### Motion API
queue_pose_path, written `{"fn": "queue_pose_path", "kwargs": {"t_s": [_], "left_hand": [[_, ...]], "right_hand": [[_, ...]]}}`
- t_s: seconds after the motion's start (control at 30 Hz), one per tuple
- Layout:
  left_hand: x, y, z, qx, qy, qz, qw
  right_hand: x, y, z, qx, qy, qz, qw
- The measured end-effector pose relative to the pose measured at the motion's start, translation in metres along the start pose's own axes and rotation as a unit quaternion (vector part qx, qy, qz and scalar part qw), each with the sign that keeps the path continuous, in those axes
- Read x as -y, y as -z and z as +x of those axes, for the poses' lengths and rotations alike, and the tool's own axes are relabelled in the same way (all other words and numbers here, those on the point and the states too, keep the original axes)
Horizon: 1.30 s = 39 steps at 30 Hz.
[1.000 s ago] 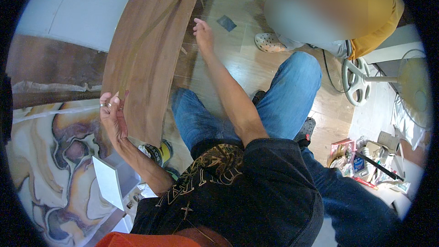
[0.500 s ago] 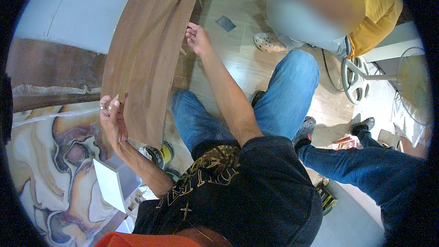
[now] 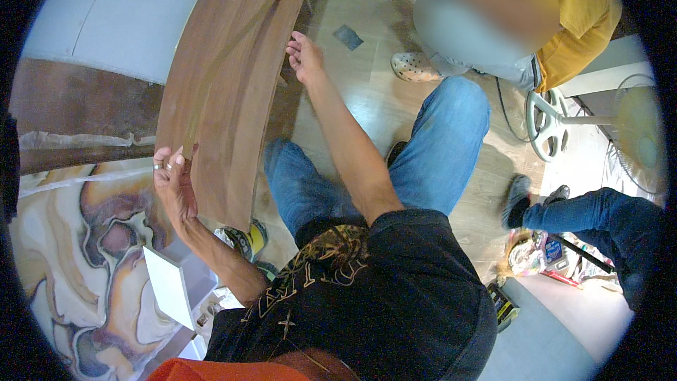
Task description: The person sits on the floor and applies a yellow liquid from a plastic bottle onto a large wooden board. They pour the liquid along the edges and wipe the surface with a white cloth. Another person is visible nearby using a caulking gun.
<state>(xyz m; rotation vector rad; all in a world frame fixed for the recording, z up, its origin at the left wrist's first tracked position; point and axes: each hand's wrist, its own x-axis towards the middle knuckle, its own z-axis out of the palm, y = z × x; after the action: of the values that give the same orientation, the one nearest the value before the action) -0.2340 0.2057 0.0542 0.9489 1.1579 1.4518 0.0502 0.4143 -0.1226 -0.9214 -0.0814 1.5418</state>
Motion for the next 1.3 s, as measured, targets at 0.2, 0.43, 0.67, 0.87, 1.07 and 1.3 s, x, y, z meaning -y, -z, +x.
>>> {"fn": "queue_pose_path", "kwargs": {"t_s": [0.2, 0.43, 0.67, 0.87, 1.07, 1.3], "left_hand": [[0.001, -0.003, 0.004, 0.004, 0.009, 0.002, 1.0], [0.006, -0.008, -0.002, -0.021, 0.026, 0.005, 0.999], [0.016, -0.021, 0.001, -0.031, 0.05, -0.012, 0.998], [0.025, -0.023, 0.002, -0.031, 0.054, -0.015, 0.998], [0.022, -0.025, 0.0, -0.047, 0.069, -0.004, 0.996], [0.023, -0.017, 0.007, -0.036, 0.056, -0.015, 0.998]], "right_hand": [[-0.001, 0.011, 0.006, -0.024, 0.145, -0.076, 0.986], [0.012, -0.015, -0.037, -0.095, 0.347, -0.255, 0.898], [0.027, -0.044, 0.018, -0.105, 0.321, -0.09, 0.937], [0.075, -0.075, 0.044, 0.027, 0.303, 0.179, 0.936], [0.076, -0.042, 0.036, -0.174, 0.447, 0.023, 0.877], [0.04, -0.057, 0.06, -0.157, 0.413, -0.218, 0.87]]}}
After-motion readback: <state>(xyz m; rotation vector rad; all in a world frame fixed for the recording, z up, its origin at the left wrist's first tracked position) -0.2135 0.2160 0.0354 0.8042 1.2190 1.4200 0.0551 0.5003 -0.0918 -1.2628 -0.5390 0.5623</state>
